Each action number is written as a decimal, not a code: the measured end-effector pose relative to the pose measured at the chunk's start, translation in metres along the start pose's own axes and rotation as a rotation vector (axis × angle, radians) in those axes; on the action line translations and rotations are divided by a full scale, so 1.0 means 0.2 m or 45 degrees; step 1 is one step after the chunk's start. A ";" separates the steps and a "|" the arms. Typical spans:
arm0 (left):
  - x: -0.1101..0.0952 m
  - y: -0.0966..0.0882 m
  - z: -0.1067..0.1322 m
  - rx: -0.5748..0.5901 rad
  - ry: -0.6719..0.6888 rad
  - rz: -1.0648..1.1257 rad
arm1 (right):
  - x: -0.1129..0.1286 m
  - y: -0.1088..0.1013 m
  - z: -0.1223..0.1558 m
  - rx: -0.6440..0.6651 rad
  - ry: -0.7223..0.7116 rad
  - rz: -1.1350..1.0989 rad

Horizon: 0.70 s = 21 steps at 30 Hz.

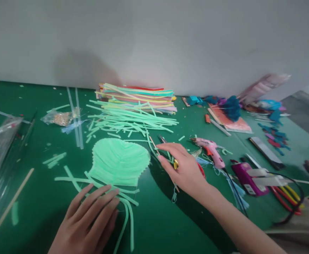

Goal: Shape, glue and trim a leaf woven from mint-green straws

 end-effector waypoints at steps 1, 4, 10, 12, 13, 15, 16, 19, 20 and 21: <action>0.00 0.00 0.00 0.012 0.020 -0.007 | -0.02 -0.04 0.05 -0.044 0.056 0.040; 0.01 0.02 0.01 0.033 0.074 -0.038 | -0.12 -0.20 0.18 -0.187 0.310 0.195; 0.01 0.05 0.00 0.030 0.176 -0.128 | -0.47 -0.46 0.41 -0.132 0.839 0.672; 0.00 0.06 0.00 0.028 0.163 -0.126 | -0.59 -0.48 0.45 0.023 0.968 0.769; 0.00 0.06 0.00 0.027 0.146 -0.125 | -0.64 -0.47 0.46 0.109 1.023 0.778; 0.00 0.06 -0.01 0.019 0.111 -0.136 | -0.71 -0.45 0.45 0.208 1.067 0.742; 0.00 0.06 -0.01 0.015 0.101 -0.143 | -0.74 -0.43 0.43 0.232 1.073 0.721; -0.02 0.05 -0.04 0.006 0.140 -0.157 | -0.78 -0.41 0.40 0.277 1.088 0.675; -0.03 0.05 -0.04 0.016 0.151 -0.158 | -0.78 -0.41 0.39 0.300 1.099 0.656; -0.04 0.04 -0.05 0.028 0.142 -0.155 | -0.78 -0.41 0.38 0.329 1.105 0.635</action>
Point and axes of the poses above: each hand's wrist, its own z-axis away from the middle knuckle, its own y-axis out of the palm, x = y × z, the point moved 2 cm from there along -z, towards the middle knuckle, and after that the axes turned 12 degrees about -y, right-handed, at the moved point
